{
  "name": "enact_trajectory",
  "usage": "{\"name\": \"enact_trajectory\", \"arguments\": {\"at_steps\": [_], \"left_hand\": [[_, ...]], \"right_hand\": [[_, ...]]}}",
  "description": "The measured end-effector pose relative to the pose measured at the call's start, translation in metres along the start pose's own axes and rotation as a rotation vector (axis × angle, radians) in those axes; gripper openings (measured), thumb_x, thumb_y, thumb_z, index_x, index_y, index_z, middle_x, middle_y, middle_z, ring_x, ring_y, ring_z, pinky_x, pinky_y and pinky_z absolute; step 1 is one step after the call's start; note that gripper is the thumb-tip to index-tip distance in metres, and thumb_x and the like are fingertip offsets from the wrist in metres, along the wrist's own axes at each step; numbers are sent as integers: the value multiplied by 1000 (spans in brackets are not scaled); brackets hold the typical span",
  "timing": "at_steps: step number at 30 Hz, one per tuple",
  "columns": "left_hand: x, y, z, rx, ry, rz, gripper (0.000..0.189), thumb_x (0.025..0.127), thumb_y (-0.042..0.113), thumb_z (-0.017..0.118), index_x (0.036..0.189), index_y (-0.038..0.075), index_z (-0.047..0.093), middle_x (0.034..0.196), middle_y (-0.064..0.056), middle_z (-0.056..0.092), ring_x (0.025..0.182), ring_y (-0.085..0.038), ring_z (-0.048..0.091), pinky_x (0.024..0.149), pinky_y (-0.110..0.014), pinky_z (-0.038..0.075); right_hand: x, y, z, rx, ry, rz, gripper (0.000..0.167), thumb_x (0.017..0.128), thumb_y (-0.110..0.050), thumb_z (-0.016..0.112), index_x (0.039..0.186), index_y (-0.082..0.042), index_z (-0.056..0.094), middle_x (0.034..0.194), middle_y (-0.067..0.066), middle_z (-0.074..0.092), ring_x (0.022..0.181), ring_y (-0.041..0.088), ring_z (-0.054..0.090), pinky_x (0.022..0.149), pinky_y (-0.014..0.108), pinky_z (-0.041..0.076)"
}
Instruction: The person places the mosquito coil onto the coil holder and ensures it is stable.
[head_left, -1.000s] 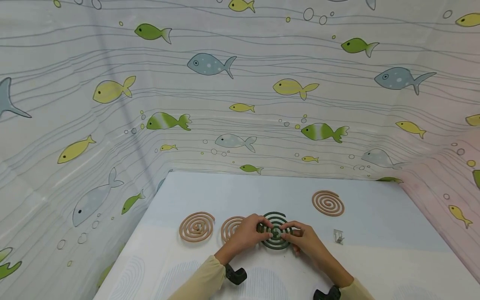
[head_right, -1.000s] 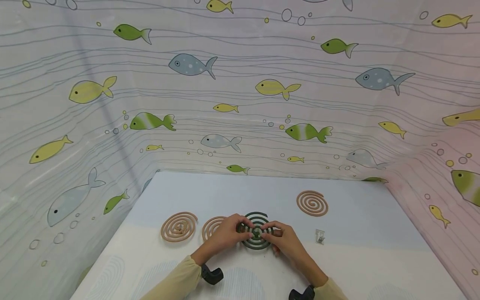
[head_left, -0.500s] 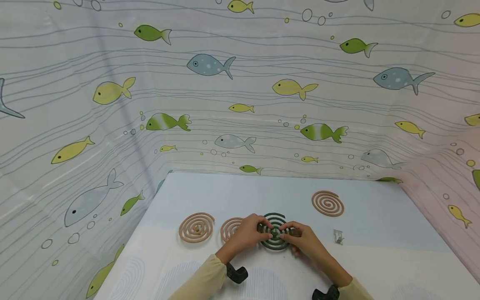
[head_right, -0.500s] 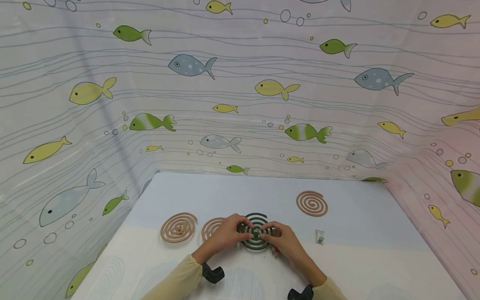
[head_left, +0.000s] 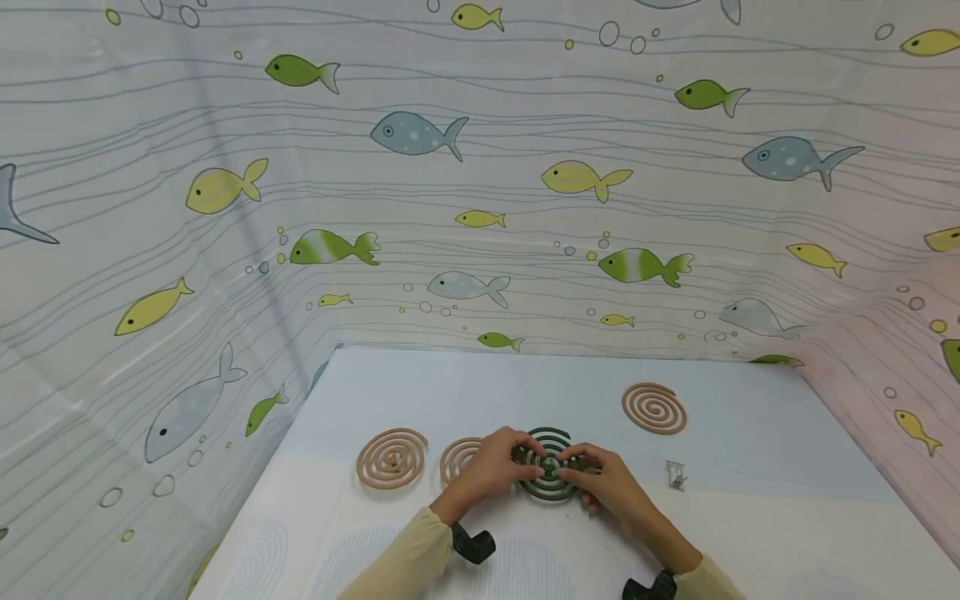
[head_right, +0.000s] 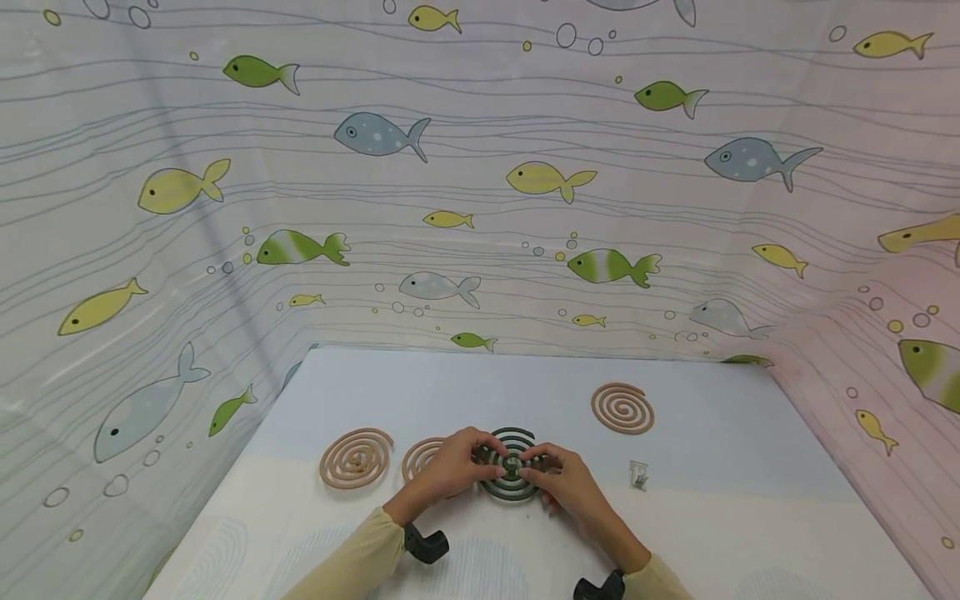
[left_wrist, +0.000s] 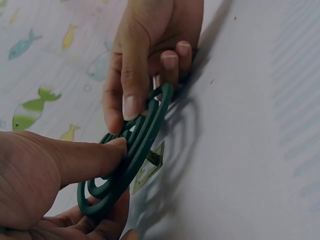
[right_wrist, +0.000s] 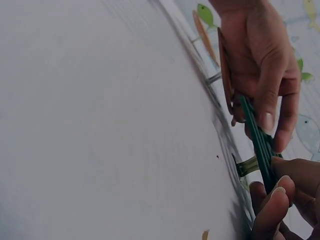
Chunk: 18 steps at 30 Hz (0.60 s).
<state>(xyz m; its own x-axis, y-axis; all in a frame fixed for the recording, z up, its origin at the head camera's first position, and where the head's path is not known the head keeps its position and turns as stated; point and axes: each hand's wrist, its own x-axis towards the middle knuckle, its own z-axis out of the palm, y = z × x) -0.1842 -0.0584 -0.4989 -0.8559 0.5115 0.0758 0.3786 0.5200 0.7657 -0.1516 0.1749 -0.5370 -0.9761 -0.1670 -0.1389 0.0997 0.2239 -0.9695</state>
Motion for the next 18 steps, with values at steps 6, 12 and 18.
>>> {"name": "enact_trajectory", "arguments": {"at_steps": [6,12,18], "left_hand": [[3,-2,0,-25,-10,-27,17,88,22,84,104,18,79,115,4,65,116,-20,58,102,-43,45],[10,-4,2,-98,-17,-40,16,86,19,85,101,19,79,116,7,70,122,-19,59,105,-42,45],[13,-4,3,-128,-20,-45,16,86,16,85,101,18,79,114,8,71,120,-18,59,102,-41,46]], "right_hand": [[1,-1,1,13,8,7,35,89,-26,83,119,-11,71,103,10,68,49,14,51,44,28,47],[1,-1,0,21,20,6,35,89,-25,83,119,-10,71,97,11,68,48,13,48,43,26,44],[2,-1,0,25,49,13,35,89,-23,83,119,-10,71,89,10,66,47,12,45,42,25,42]]}}
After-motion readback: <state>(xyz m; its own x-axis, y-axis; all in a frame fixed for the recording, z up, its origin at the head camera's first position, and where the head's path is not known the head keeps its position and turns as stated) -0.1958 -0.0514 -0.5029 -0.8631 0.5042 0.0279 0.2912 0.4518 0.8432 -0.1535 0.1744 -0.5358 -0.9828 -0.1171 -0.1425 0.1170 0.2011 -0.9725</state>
